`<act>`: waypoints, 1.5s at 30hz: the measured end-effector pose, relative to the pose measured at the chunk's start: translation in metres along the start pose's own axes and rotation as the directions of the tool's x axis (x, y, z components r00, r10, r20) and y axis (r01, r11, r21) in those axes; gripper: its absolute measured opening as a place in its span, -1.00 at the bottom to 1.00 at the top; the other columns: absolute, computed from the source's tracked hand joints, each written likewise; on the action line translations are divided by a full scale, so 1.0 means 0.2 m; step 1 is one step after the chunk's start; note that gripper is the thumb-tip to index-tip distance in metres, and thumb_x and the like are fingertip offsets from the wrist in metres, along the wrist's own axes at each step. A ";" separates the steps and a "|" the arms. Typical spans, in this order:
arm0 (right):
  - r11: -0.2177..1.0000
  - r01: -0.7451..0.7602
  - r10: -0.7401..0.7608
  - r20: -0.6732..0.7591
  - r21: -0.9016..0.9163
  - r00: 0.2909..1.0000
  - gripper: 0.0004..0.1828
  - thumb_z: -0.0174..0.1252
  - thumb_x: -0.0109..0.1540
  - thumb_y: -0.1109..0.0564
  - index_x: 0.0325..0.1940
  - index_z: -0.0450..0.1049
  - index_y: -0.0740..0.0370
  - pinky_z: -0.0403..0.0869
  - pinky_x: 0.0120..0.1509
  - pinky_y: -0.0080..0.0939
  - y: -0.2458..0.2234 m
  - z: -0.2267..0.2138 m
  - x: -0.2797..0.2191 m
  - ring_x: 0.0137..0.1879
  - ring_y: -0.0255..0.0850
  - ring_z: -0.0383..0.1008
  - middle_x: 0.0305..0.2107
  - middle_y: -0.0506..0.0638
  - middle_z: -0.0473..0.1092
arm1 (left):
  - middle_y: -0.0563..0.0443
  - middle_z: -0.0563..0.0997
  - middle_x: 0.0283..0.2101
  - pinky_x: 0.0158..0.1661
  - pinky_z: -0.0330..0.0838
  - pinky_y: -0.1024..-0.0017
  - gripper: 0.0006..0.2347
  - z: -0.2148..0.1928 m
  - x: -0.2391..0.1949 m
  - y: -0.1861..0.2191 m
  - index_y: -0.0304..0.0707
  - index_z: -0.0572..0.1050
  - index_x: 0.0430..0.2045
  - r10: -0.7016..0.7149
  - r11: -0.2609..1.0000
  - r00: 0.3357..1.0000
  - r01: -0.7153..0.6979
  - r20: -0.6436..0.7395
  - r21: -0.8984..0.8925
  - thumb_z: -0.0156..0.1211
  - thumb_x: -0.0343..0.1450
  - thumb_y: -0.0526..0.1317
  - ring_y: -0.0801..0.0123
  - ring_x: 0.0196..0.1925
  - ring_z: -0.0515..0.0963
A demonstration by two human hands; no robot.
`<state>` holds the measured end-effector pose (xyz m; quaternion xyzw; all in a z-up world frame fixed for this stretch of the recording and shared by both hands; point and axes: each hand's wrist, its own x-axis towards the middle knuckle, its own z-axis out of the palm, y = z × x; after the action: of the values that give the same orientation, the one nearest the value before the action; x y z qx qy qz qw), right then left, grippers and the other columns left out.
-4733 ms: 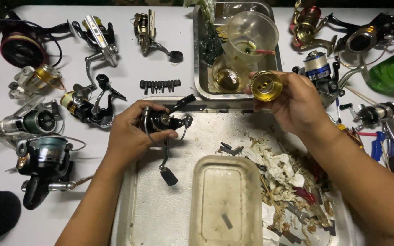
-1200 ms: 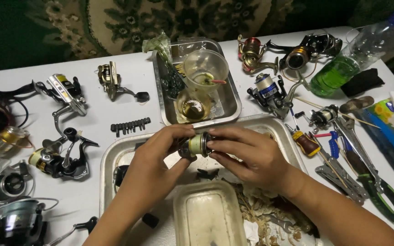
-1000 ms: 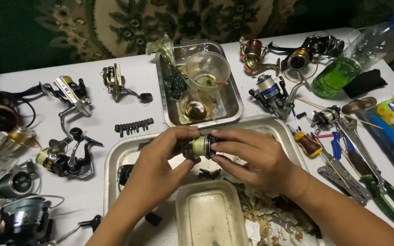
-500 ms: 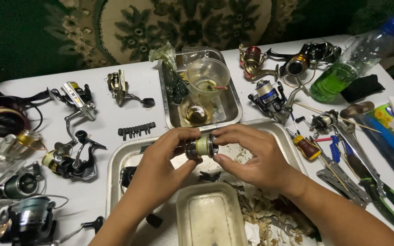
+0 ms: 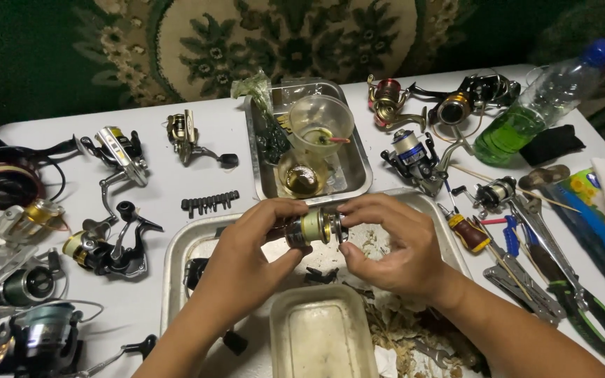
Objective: The person disassembles two fishing reels on a white table. They remove the spool and rotor from the first reel, then remove the spool and rotor from a second reel, placing the parts into a metal tray.
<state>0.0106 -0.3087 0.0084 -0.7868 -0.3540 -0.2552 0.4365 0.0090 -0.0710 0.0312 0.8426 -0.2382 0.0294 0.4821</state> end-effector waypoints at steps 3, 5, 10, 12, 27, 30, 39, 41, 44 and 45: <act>0.869 -0.224 0.234 0.032 0.442 0.972 -0.63 0.23 0.24 0.23 0.09 0.41 0.44 0.62 0.34 -0.26 0.01 0.00 -0.03 0.03 -0.09 0.59 -0.09 0.18 0.47 | 0.04 0.67 0.03 0.10 0.55 0.43 -0.60 -0.01 0.01 0.02 -0.15 0.51 -0.01 -0.084 0.996 0.996 0.084 0.012 -0.025 0.34 0.24 -0.38 0.34 0.06 0.67; 0.791 -0.357 0.374 0.068 0.497 0.925 -0.58 0.23 0.20 0.16 0.12 0.43 0.37 0.64 0.23 -0.21 0.01 -0.02 0.00 0.04 -0.09 0.58 -0.07 0.16 0.49 | 0.04 0.69 0.04 0.09 0.59 0.46 -0.60 -0.01 0.01 0.05 -0.14 0.51 -0.01 -0.115 0.991 0.993 0.116 0.018 -0.061 0.34 0.25 -0.37 0.36 0.05 0.70; 0.361 -0.432 0.500 0.219 0.827 0.838 -0.52 0.25 0.21 0.15 0.18 0.41 0.39 0.67 0.05 0.04 0.10 -0.01 -0.02 0.04 0.09 0.49 -0.05 0.27 0.41 | 0.06 0.71 0.05 0.11 0.61 0.50 -0.61 -0.02 0.02 0.07 -0.11 0.52 -0.02 -0.188 0.965 0.982 0.186 0.012 -0.183 0.38 0.25 -0.35 0.41 0.05 0.73; 0.248 -0.426 0.535 0.244 0.870 0.809 -0.56 0.17 0.22 0.20 0.17 0.42 0.42 0.66 -0.01 0.07 0.11 0.00 -0.02 -0.05 0.15 0.56 -0.07 0.26 0.42 | 0.09 0.70 0.12 0.18 0.58 0.50 -0.61 -0.03 0.02 0.09 -0.11 0.54 -0.05 -0.252 0.928 0.966 0.256 0.051 -0.271 0.37 0.23 -0.40 0.43 0.11 0.73; 0.114 -0.451 0.563 0.316 0.885 0.764 -0.56 0.13 0.15 0.27 0.12 0.41 0.46 0.67 -0.05 0.07 0.10 -0.01 -0.02 -0.06 0.18 0.58 -0.13 0.35 0.47 | 0.11 0.72 0.08 0.11 0.54 0.47 -0.54 -0.02 0.02 0.04 -0.03 0.54 0.08 -0.143 0.974 0.988 0.150 0.054 -0.170 0.34 0.25 -0.35 0.46 0.09 0.69; 0.108 -0.445 0.552 0.319 0.889 0.770 -0.57 0.11 0.16 0.28 0.12 0.40 0.46 0.67 -0.03 0.09 0.10 -0.01 -0.02 -0.04 0.20 0.57 -0.11 0.39 0.47 | 0.12 0.72 0.07 0.06 0.55 0.47 -0.53 -0.02 0.02 0.04 0.00 0.55 0.09 -0.170 0.977 0.984 0.176 0.059 -0.125 0.34 0.24 -0.33 0.46 0.04 0.70; 0.119 -0.503 0.584 0.349 0.856 0.733 -0.61 0.19 0.17 0.26 0.09 0.44 0.38 0.68 -0.02 0.10 0.08 0.00 -0.02 -0.14 0.08 0.57 -0.18 0.26 0.48 | 0.04 0.68 -0.15 0.01 0.56 0.52 -0.58 -0.01 0.01 0.08 -0.14 0.33 0.12 -0.399 0.826 0.916 0.373 0.028 -0.423 0.25 0.36 -0.25 0.50 -0.10 0.68; 0.134 -0.522 0.589 0.356 0.842 0.725 -0.61 0.24 0.17 0.23 0.08 0.45 0.36 0.68 0.00 0.10 0.06 0.01 -0.01 -0.13 0.04 0.58 -0.18 0.23 0.50 | 0.04 0.67 -0.18 -0.01 0.57 0.53 -0.58 -0.01 0.00 0.08 -0.12 0.34 0.09 -0.378 0.836 0.926 0.349 0.017 -0.424 0.29 0.34 -0.29 0.48 -0.13 0.68; 0.145 -0.540 0.610 0.354 0.829 0.708 -0.62 0.29 0.16 0.24 0.05 0.47 0.37 0.67 0.01 0.11 0.03 0.03 -0.01 -0.10 0.00 0.57 -0.16 0.21 0.50 | 0.09 0.63 -0.19 -0.11 0.54 0.53 -0.56 0.00 -0.01 0.07 -0.07 0.36 0.01 -0.297 0.907 0.954 0.273 -0.027 -0.320 0.41 0.28 -0.24 0.48 -0.19 0.64; 0.138 -0.540 0.626 0.349 0.831 0.698 -0.63 0.29 0.15 0.27 0.03 0.47 0.39 0.65 0.01 0.12 0.02 0.04 -0.01 -0.08 0.00 0.54 -0.14 0.22 0.49 | 0.14 0.60 -0.16 -0.17 0.50 0.52 -0.53 0.00 -0.01 0.06 -0.04 0.37 -0.02 -0.237 0.952 0.970 0.221 -0.052 -0.210 0.48 0.25 -0.14 0.49 -0.23 0.61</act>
<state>0.0144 -0.3033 0.0007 -0.4875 -0.0801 0.1326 0.8592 0.0019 -0.0759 0.0406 0.8094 -0.1220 -0.0187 0.5742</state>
